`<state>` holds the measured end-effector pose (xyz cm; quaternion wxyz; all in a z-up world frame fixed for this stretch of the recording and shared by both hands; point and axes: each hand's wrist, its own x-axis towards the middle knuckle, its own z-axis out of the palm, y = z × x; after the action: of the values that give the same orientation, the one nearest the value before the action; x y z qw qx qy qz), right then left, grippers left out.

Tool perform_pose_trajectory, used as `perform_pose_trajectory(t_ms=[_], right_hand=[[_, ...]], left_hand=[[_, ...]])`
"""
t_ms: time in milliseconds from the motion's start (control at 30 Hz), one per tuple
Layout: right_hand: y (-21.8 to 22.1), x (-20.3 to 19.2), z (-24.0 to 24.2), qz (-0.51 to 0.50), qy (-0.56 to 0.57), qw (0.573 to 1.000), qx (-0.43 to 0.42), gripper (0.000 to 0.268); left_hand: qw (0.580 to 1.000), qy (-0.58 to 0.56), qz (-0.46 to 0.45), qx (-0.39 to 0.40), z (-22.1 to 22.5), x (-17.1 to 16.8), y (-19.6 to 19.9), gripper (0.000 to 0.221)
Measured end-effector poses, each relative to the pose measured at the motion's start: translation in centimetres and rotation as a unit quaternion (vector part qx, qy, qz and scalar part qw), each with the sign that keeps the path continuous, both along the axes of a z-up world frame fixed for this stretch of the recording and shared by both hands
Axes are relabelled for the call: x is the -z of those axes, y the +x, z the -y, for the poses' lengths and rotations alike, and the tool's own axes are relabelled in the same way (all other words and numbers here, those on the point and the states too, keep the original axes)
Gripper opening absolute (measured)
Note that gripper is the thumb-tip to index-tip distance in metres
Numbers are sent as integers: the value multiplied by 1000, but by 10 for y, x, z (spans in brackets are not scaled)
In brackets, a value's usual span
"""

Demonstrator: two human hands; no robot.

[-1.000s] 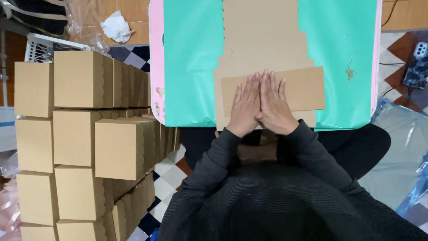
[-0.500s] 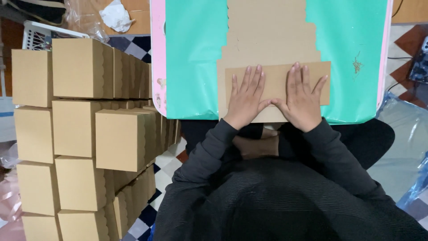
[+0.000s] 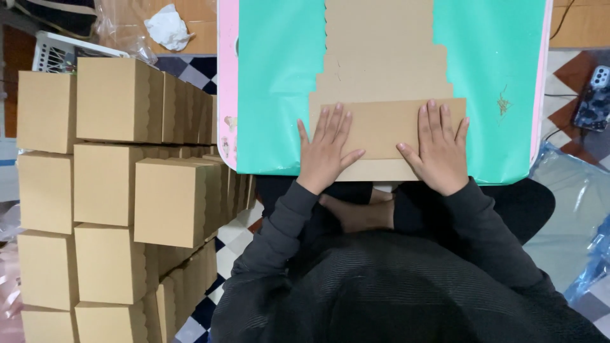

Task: Folding flat cardboard templates into small boxes and stacking them on the side.

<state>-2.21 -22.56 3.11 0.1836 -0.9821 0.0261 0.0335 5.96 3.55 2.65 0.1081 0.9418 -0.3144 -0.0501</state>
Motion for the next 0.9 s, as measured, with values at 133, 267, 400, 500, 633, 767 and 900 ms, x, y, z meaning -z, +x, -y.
perform_pose_trajectory(t_ms=[133,267,400,500,633,767,900], right_hand=[[2,-14,18,-33,40,998,-19,97],[-23,-25,53,95,-9,993,76,82],[-50,-1,87,234,-22,963,133,20],[-42,-2,85,174,48,976,120,35],[-27,-27,77,107,202,955,188,45],[-32,-26,78,100,412,877,225,29],[-38,-66,60,191,458,850,177,16]], left_hand=[[999,15,16,-48,-24,-4,7,92],[985,-57,50,-155,-53,0,16,81],[938,-265,62,-213,-57,-14,11,39],[946,-238,50,-215,-44,-11,11,42],[947,-243,28,-207,-31,-13,9,41],[904,-380,-76,-179,-33,-40,4,39],[808,-553,-114,-168,-36,-74,6,17]])
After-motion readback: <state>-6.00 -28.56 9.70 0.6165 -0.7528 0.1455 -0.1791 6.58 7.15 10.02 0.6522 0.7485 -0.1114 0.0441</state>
